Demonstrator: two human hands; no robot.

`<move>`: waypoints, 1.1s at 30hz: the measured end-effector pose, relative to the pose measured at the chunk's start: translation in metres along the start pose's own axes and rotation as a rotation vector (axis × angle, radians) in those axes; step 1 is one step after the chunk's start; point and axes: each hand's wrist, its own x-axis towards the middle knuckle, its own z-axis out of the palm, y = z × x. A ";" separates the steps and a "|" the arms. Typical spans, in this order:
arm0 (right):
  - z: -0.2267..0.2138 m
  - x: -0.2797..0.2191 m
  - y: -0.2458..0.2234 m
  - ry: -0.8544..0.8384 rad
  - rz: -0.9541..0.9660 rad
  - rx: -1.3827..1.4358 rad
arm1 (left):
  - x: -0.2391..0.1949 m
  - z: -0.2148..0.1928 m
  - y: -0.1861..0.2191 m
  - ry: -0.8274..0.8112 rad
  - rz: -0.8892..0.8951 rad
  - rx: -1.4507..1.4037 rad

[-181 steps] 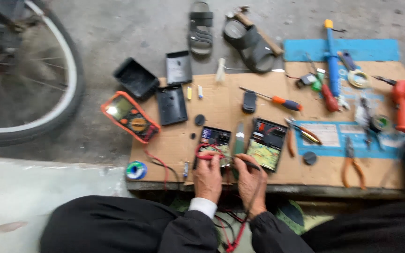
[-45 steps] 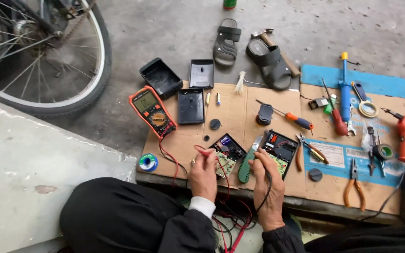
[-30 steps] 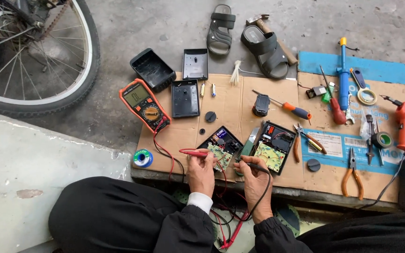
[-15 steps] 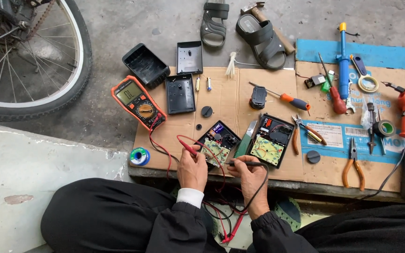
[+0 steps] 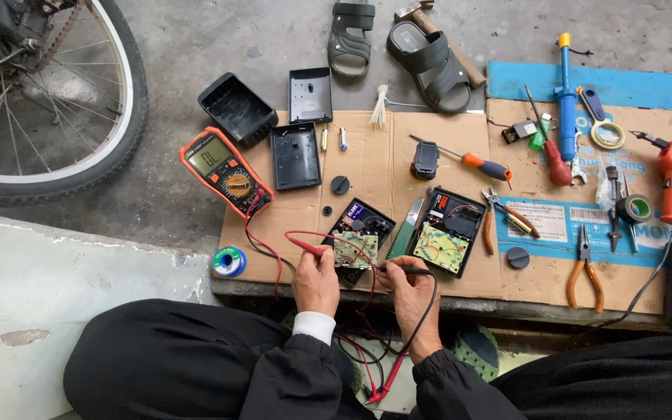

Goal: The person sits on the ground and uses a multimeter to test the circuit board of a disassembled electronic device. They touch the probes to various points on the board while observing the multimeter display.

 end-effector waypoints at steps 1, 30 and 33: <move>-0.002 0.000 0.000 0.002 -0.001 -0.001 | -0.005 -0.005 0.007 -0.002 0.001 -0.001; -0.009 0.013 0.021 0.050 -0.171 -0.132 | -0.022 0.013 0.018 -0.183 0.023 -0.426; -0.005 0.006 0.016 0.068 -0.193 -0.123 | -0.024 0.008 0.019 -0.184 0.004 -0.354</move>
